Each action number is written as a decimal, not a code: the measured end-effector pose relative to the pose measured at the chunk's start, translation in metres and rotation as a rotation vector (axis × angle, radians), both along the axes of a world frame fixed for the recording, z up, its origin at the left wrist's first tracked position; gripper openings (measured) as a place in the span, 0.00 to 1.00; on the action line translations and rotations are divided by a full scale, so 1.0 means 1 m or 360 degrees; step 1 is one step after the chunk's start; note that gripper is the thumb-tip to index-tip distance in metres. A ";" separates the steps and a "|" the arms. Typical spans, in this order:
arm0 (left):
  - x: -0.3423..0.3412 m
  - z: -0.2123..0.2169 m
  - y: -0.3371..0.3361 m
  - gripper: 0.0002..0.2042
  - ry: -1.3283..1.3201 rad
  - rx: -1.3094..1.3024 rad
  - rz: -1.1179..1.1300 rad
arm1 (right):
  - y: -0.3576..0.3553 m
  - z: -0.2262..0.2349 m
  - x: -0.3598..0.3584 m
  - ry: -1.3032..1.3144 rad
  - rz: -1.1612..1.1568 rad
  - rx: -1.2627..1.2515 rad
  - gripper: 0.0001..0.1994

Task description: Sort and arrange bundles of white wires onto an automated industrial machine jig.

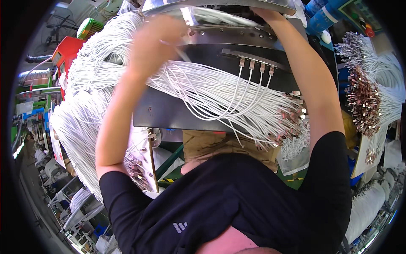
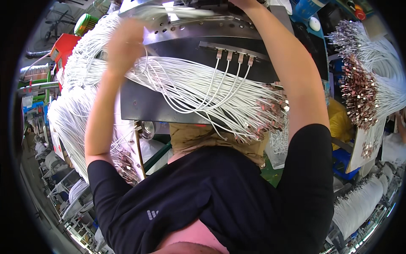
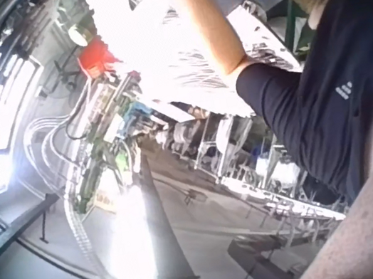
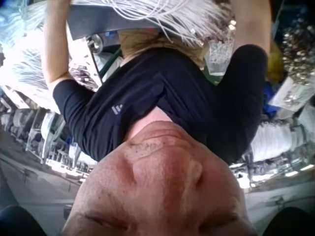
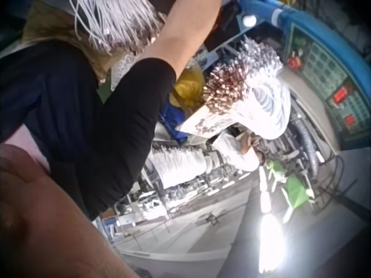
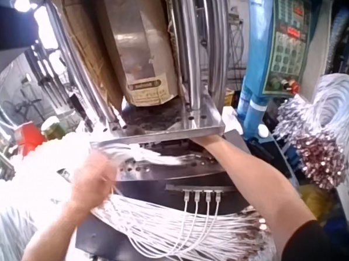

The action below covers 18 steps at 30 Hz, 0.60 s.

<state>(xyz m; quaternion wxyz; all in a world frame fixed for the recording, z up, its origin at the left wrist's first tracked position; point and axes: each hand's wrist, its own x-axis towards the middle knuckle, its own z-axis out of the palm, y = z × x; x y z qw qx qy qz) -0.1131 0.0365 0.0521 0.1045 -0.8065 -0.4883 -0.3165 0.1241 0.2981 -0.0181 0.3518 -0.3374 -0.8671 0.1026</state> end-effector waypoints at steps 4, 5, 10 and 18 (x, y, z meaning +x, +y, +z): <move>-0.153 0.073 -0.035 0.15 0.0261 -0.0009 0.1571 | -0.053 0.012 0.003 0.0184 0.0185 -0.0455 0.20; -0.151 0.078 -0.049 0.18 0.0270 -0.0187 0.1936 | -0.070 0.009 0.011 0.0410 0.0320 -0.0768 0.22; 0.008 0.001 -0.056 0.12 -0.0373 -0.0473 0.0874 | -0.107 -0.024 0.067 -0.0353 -0.0020 0.0197 0.13; 0.161 -0.085 -0.055 0.10 -0.0206 -0.0224 -0.0121 | -0.154 -0.003 0.135 -0.0457 0.0239 -0.0298 0.12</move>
